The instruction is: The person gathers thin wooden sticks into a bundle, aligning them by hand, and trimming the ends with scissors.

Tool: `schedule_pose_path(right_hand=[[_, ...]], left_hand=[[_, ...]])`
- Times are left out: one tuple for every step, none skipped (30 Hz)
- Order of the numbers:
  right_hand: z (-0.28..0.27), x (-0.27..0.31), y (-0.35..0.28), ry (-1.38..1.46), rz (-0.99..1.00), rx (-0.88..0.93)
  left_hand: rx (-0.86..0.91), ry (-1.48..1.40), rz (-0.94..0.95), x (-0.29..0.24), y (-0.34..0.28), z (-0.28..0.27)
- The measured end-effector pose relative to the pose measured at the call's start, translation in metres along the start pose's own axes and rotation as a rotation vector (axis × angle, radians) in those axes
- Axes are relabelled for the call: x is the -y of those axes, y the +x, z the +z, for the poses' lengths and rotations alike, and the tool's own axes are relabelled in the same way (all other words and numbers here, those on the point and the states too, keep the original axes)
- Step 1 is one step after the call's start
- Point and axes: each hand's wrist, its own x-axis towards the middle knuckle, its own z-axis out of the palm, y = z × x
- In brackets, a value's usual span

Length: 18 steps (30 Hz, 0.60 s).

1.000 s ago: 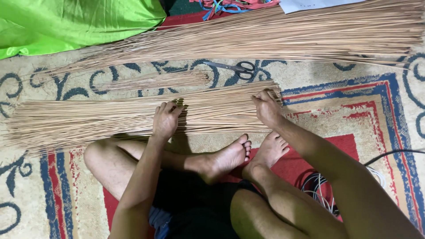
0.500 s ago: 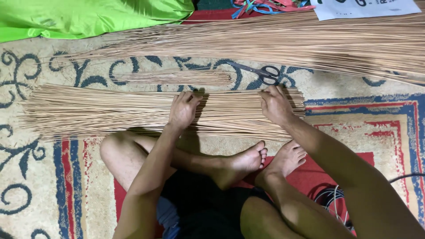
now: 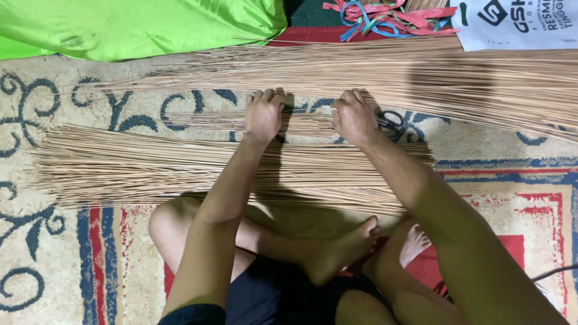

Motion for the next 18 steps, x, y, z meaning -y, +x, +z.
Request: schedule_pose_path(right_hand=[[-0.004, 0.003, 0.009, 0.001, -0.002, 0.005], [-0.008, 0.005, 0.017, 0.01, 0.021, 0.002], [-0.012, 0.008, 0.024, 0.019, 0.043, -0.001], [-0.011, 0.009, 0.028, 0.018, 0.046, 0.004], [-0.01, 0.009, 0.031, 0.037, 0.063, 0.014], [-0.01, 0.011, 0.035, 0.057, 0.082, 0.024], [-0.007, 0.011, 0.036, 0.057, 0.086, 0.027], [-0.005, 0.012, 0.037, 0.065, 0.097, 0.031], [-0.003, 0.014, 0.039, 0.073, 0.108, 0.035], [-0.008, 0.017, 0.041, 0.072, 0.108, 0.037], [-0.014, 0.021, 0.043, 0.067, 0.104, 0.045], [-0.019, 0.025, 0.046, 0.063, 0.096, 0.051], [-0.018, 0.023, 0.045, 0.064, 0.093, 0.053], [-0.017, 0.023, 0.045, 0.07, 0.09, 0.053], [-0.017, 0.023, 0.045, 0.076, 0.088, 0.053], [-0.013, 0.02, 0.044, 0.078, 0.08, 0.052], [-0.01, 0.018, 0.043, 0.087, 0.086, 0.052], [-0.008, 0.014, 0.042, 0.094, 0.091, 0.05]], left_hand=[[0.003, -0.001, -0.004, 0.001, 0.006, 0.004], [0.008, 0.01, -0.014, 0.001, 0.012, 0.009], [0.014, 0.022, -0.024, 0.001, 0.018, 0.013], [0.018, 0.018, -0.024, 0.0, 0.023, 0.013], [0.006, 0.022, -0.012, -0.002, 0.027, 0.012], [-0.005, 0.027, 0.003, -0.003, 0.032, 0.011], [-0.002, 0.024, 0.004, -0.003, 0.034, 0.01], [0.011, 0.029, 0.014, -0.002, 0.036, 0.01], [0.023, 0.035, 0.023, -0.002, 0.038, 0.008], [0.024, 0.033, 0.022, 0.0, 0.037, 0.014], [0.017, 0.029, 0.036, 0.001, 0.035, 0.02], [0.009, 0.029, 0.048, 0.003, 0.034, 0.025], [0.009, 0.029, 0.045, 0.002, 0.035, 0.024], [0.01, 0.04, 0.053, 0.002, 0.036, 0.022], [0.012, 0.051, 0.061, 0.002, 0.036, 0.02], [0.01, 0.056, 0.055, 0.0, 0.038, 0.014], [-0.006, 0.07, 0.057, -0.003, 0.04, 0.008], [-0.023, 0.082, 0.059, -0.006, 0.042, 0.002]])
